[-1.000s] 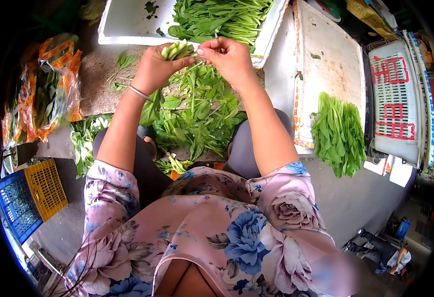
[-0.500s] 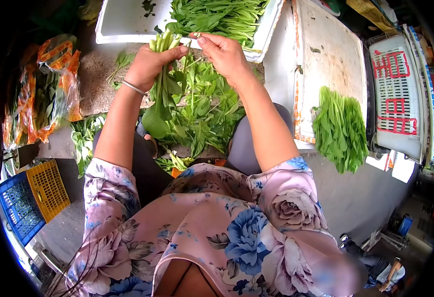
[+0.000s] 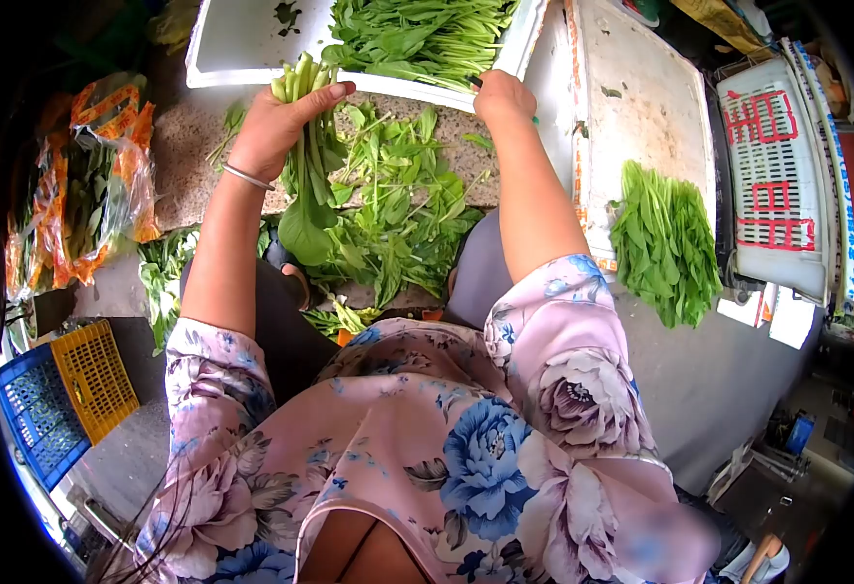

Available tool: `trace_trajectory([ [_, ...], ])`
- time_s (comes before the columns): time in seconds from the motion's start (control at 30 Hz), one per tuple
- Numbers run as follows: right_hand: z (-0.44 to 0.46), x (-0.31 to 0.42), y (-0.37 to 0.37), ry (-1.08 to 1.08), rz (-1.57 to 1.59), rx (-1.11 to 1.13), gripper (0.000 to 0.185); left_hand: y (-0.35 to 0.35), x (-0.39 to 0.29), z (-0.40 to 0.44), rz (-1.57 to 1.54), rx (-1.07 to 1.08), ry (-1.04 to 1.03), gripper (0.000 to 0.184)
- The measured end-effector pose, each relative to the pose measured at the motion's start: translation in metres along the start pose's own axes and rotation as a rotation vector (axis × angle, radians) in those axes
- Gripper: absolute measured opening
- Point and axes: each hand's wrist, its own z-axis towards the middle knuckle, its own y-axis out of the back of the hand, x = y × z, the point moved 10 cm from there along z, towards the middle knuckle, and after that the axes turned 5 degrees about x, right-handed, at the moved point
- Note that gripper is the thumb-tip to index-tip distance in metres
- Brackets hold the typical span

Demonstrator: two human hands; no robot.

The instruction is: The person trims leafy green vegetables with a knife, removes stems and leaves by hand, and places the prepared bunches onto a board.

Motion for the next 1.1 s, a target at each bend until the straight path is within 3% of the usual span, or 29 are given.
trace_trajectory([
  [0.07,0.003,-0.006,-0.002,-0.02,0.038,0.021,0.021,0.002,-0.004,-0.005,-0.029,-0.026,0.006,0.021],
  [0.13,0.013,-0.004,-0.009,0.124,0.375,0.085,0.02,0.008,-0.006,-0.008,-0.058,-0.058,0.011,0.02],
  [0.17,0.01,-0.005,-0.005,0.134,0.368,0.085,0.02,0.014,-0.011,-0.008,0.014,-0.1,-0.015,0.019],
  [0.23,-0.026,0.015,0.009,0.277,0.917,0.26,0.027,0.024,-0.014,-0.01,0.078,-0.155,-0.042,0.018],
  [0.33,-0.036,0.021,0.009,0.349,1.164,0.371,0.027,0.031,-0.014,-0.007,0.192,-0.191,-0.073,0.021],
  [0.6,-0.044,0.038,0.017,0.454,1.142,0.314,0.024,0.031,-0.014,-0.001,0.547,-0.241,-0.142,0.029],
  [0.7,-0.046,0.043,0.029,0.559,1.121,0.129,0.018,0.031,-0.014,0.001,0.589,-0.26,-0.135,0.032],
  [0.77,-0.053,0.042,0.045,0.613,0.779,-0.145,0.016,0.037,-0.017,-0.002,0.519,-0.356,-0.159,0.034],
  [0.8,-0.055,0.043,0.044,0.611,0.781,-0.142,0.016,0.037,-0.018,-0.004,0.521,-0.356,-0.157,0.034],
  [0.87,-0.079,0.058,0.066,0.729,0.343,-0.503,0.018,0.038,-0.044,-0.016,0.865,-0.53,-0.262,0.034],
  [1.0,-0.108,0.091,0.058,0.874,0.209,-0.502,0.02,0.024,-0.045,-0.015,1.105,-0.449,-0.164,0.034],
  [1.1,-0.129,0.115,0.047,1.007,0.2,-0.456,0.022,0.021,-0.017,-0.003,1.056,-0.237,-0.025,0.039],
])
